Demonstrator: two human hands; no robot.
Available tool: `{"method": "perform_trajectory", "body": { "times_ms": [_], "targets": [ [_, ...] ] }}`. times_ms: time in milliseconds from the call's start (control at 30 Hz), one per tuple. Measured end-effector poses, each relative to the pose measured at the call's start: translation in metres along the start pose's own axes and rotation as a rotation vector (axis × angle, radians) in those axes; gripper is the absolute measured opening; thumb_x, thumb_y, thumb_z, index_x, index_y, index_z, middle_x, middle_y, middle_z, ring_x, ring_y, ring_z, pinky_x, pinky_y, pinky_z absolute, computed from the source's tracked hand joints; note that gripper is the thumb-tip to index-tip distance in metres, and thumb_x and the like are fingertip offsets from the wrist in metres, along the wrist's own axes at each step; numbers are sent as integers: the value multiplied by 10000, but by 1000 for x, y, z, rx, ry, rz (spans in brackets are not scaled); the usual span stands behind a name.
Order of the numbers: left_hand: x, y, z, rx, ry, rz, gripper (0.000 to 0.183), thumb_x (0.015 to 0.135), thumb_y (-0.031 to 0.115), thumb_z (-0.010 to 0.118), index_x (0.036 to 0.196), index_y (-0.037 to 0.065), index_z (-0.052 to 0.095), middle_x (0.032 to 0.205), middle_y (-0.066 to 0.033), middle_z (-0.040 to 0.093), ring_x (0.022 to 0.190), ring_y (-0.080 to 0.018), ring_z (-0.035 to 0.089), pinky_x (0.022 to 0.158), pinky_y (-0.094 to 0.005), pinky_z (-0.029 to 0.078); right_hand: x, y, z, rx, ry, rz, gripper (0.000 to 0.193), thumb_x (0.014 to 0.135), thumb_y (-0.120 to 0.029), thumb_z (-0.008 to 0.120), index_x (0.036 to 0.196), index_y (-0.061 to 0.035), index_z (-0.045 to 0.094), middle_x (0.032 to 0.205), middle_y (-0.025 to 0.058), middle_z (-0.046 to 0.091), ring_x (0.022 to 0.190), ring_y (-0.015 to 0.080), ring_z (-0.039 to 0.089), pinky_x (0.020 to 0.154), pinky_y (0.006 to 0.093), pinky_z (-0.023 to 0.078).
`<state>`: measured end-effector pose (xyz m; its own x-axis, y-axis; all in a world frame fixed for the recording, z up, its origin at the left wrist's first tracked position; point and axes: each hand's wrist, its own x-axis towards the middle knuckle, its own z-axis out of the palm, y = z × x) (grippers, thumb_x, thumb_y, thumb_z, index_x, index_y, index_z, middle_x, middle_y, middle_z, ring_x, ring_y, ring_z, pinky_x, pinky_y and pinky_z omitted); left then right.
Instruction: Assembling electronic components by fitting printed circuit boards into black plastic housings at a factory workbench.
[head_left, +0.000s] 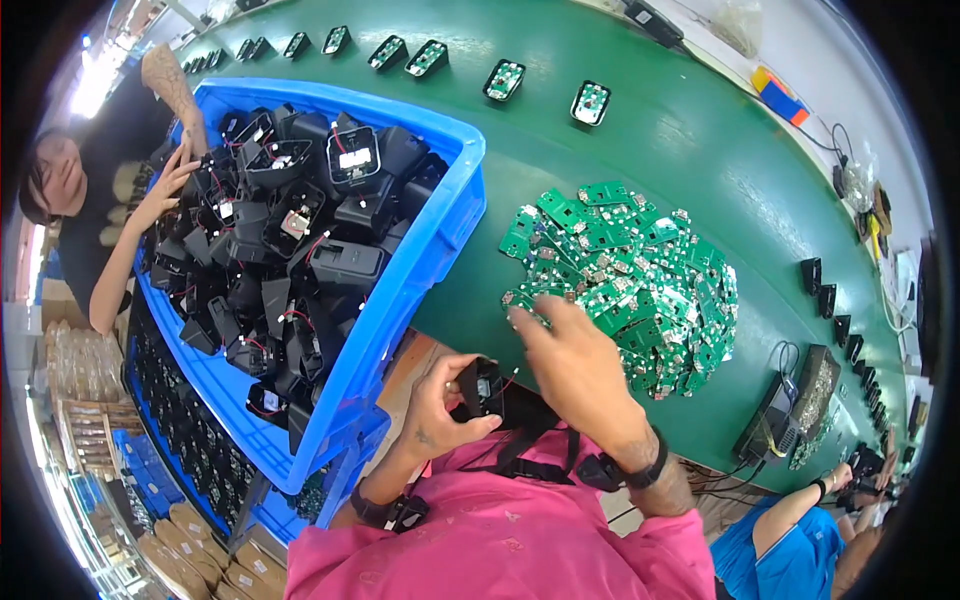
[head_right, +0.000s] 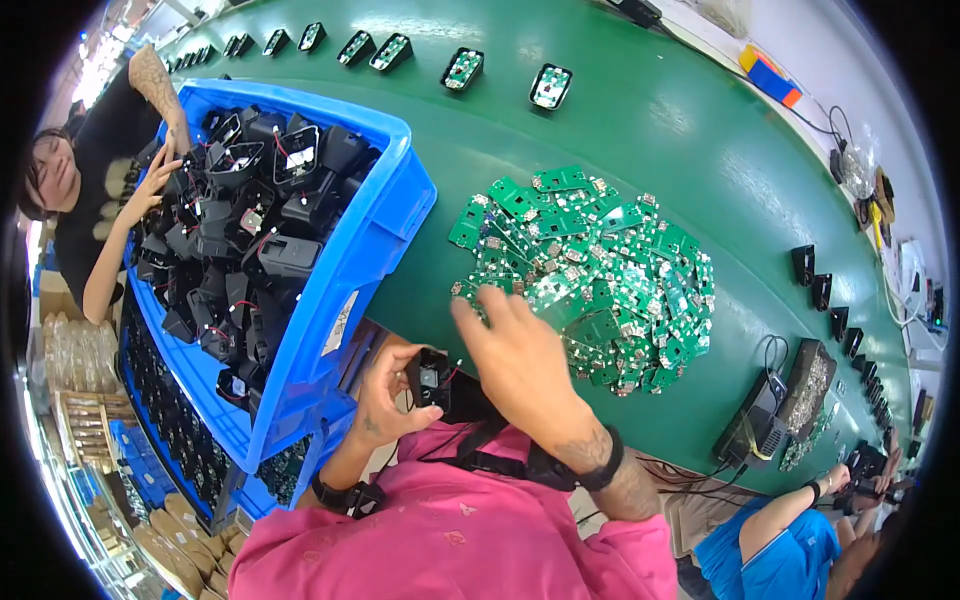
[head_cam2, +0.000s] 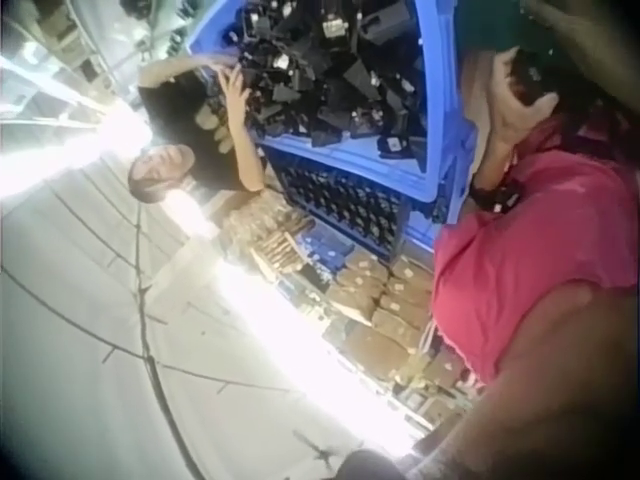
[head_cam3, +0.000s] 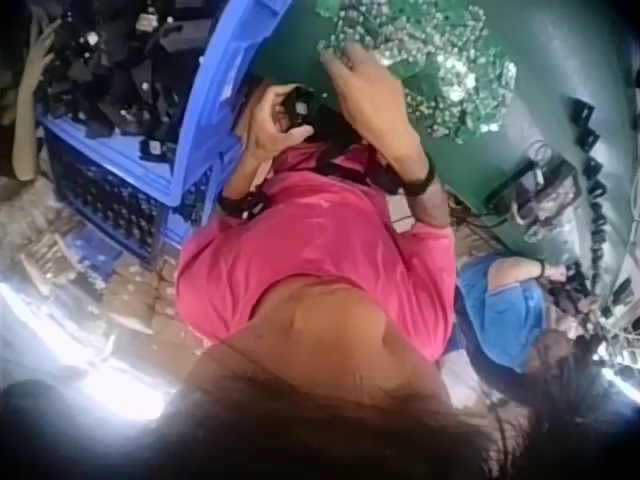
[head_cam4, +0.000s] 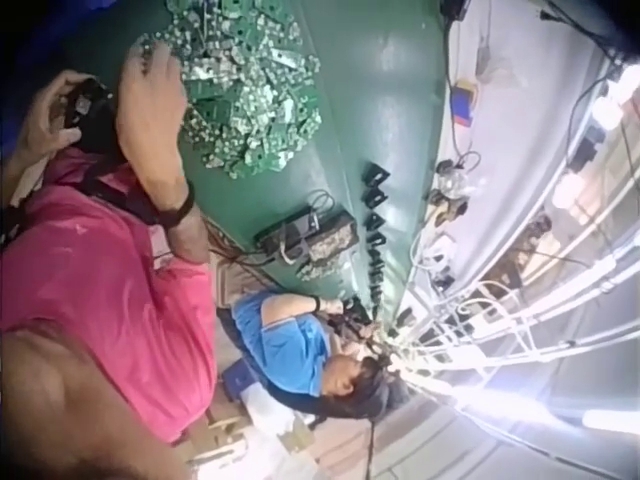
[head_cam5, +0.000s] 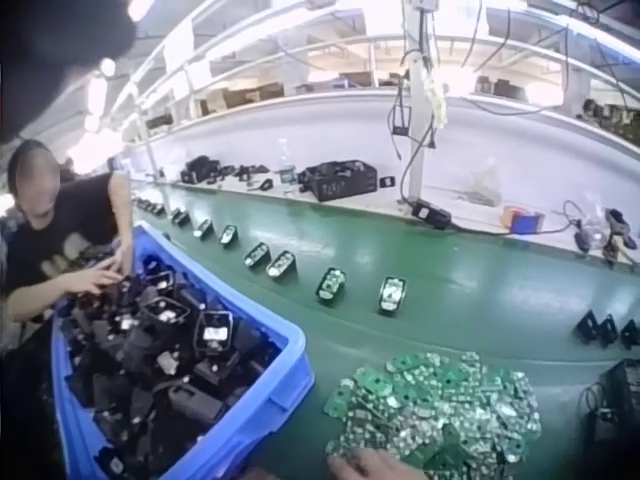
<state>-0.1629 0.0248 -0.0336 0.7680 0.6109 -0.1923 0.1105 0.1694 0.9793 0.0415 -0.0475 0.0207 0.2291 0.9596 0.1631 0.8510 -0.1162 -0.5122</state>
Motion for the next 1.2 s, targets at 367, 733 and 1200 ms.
{"method": "perform_trajectory", "body": {
  "times_ms": [367,733,1200],
  "targets": [
    [9,0,7,-41,51,44,723,686,116,835,1283,-34,455,1113,-115,616,953,-139,633,820,-283,526,26,-2,0,-301,-260,-159,324,760,-64,615,1069,20,561,985,118,539,899,258,593,686,351,541],
    [19,-6,13,-100,-17,-31,749,690,111,839,1293,-26,416,1197,-127,562,1086,-169,576,945,-311,465,27,4,-6,-229,-190,-158,234,749,-58,625,960,-14,533,916,128,527,842,291,600,682,396,529],
    [39,6,20,-117,-68,-45,734,715,95,826,1307,-18,406,1239,-143,561,1115,-191,582,942,-324,486,2,27,-43,-104,-173,34,208,812,-150,711,835,-35,539,758,129,602,659,350,617,582,446,486]
  ]
}}
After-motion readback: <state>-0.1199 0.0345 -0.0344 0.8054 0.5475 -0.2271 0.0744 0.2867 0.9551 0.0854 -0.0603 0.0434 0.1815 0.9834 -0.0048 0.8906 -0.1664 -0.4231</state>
